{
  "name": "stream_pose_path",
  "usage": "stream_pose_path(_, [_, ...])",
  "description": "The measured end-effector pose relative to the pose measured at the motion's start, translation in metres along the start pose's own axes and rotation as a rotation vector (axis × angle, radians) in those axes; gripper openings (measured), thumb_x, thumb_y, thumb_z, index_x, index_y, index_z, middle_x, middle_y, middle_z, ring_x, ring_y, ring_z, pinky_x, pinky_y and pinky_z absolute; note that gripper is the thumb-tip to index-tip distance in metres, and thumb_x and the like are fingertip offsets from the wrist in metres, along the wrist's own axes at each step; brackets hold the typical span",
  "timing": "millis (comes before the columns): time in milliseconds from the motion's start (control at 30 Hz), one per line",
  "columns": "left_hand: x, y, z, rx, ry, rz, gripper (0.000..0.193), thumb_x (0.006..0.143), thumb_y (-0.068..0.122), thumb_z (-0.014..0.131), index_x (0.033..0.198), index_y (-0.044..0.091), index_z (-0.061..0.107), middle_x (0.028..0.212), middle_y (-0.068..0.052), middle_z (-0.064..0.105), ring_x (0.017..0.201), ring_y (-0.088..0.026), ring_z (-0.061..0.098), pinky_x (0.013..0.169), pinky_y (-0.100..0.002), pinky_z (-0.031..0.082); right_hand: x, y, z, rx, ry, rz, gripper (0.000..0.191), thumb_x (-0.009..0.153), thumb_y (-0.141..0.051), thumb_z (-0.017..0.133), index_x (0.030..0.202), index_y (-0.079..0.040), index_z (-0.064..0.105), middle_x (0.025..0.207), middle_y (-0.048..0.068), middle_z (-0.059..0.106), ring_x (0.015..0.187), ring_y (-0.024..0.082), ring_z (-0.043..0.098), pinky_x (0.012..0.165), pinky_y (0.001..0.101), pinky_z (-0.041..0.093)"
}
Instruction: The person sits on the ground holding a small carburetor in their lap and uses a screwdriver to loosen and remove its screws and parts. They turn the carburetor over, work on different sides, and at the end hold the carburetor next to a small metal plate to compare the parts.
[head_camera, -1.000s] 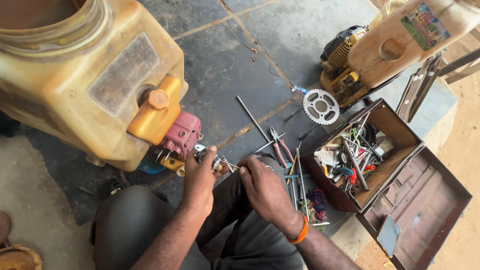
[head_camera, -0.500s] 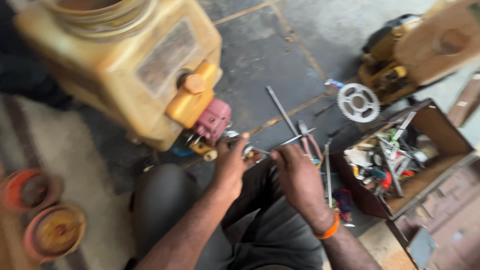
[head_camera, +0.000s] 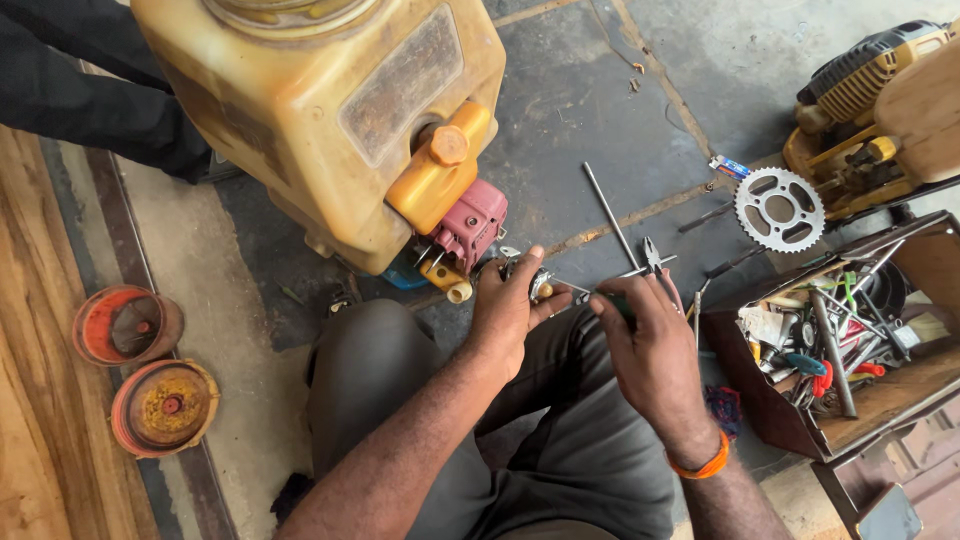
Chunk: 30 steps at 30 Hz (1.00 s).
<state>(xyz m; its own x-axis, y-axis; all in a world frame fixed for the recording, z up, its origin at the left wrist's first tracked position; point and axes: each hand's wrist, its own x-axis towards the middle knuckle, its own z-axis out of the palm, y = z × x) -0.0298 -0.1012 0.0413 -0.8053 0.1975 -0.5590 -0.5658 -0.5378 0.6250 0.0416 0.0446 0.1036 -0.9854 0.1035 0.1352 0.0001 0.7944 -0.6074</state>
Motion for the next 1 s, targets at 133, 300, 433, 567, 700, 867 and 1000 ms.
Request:
stream_pose_path(133, [0.001,-0.002,-0.001,-0.023,-0.020,0.004,0.036,0.096,0.026,0.066,0.111,-0.002,0.050,0.094,-0.011,0.061,0.079,-0.019,0.070,0.072,-0.034,0.066,0.001,0.006,0.001,0.236,0.043,-0.063,0.030,0.094,-0.023,0.068,0.117,-0.006,0.060,0.102,0.013,0.064,0.092,0.030,0.067,0.077,0.0374,0.053])
stream_pose_path(300, [0.004,-0.004,-0.003,-0.042,-0.020,-0.011,0.035,0.097,0.025,0.067,0.109,-0.003,0.050,0.090,-0.012,0.061,0.076,-0.020,0.070,0.070,-0.034,0.067,0.003,0.007,0.003,-0.008,-0.025,0.072,0.016,0.103,-0.022,0.070,0.111,-0.007,0.068,0.092,0.012,0.070,0.094,0.031,0.068,0.091,0.0422,0.050])
stream_pose_path(433, [0.005,-0.004,-0.005,-0.065,-0.047,-0.013,0.034,0.097,0.025,0.066,0.107,-0.004,0.051,0.090,-0.012,0.062,0.076,-0.020,0.071,0.069,-0.032,0.066,0.003,0.008,0.002,0.139,0.012,-0.150,0.023,0.096,-0.022,0.068,0.110,-0.004,0.065,0.099,0.015,0.068,0.089,0.032,0.068,0.087,0.0416,0.050])
stream_pose_path(567, [0.004,-0.003,-0.004,-0.067,-0.042,-0.019,0.032,0.096,0.022,0.067,0.107,-0.003,0.051,0.090,-0.010,0.063,0.076,-0.019,0.072,0.070,-0.032,0.067,0.003,0.012,0.003,0.109,0.012,0.082,0.036,0.091,-0.024,0.075,0.117,-0.003,0.062,0.099,0.014,0.066,0.086,0.029,0.068,0.075,0.0405,0.053])
stream_pose_path(700, [0.002,-0.001,-0.002,-0.047,-0.020,-0.015,0.032,0.096,0.021,0.068,0.107,-0.004,0.050,0.091,-0.010,0.061,0.076,-0.019,0.071,0.070,-0.032,0.067,0.003,0.016,0.003,0.038,-0.041,-0.033,0.018,0.102,-0.023,0.070,0.113,-0.008,0.069,0.090,0.011,0.070,0.088,0.028,0.068,0.093,0.0410,0.052])
stream_pose_path(867, [0.001,0.000,0.000,-0.054,-0.030,-0.047,0.032,0.095,0.022,0.067,0.107,-0.003,0.051,0.091,-0.012,0.062,0.076,-0.019,0.071,0.069,-0.031,0.067,0.002,0.014,-0.001,0.207,-0.043,-0.049,0.046,0.089,-0.028,0.072,0.125,-0.003,0.058,0.102,0.013,0.066,0.089,0.030,0.068,0.079,0.0398,0.054])
stream_pose_path(1000, [0.002,0.001,0.001,-0.049,-0.015,-0.026,0.032,0.095,0.021,0.068,0.108,-0.002,0.050,0.091,-0.011,0.061,0.075,-0.018,0.070,0.069,-0.032,0.067,0.004,0.012,-0.001,0.056,-0.095,0.114,0.024,0.098,-0.021,0.072,0.117,-0.006,0.065,0.098,0.014,0.071,0.095,0.031,0.070,0.089,0.0408,0.051])
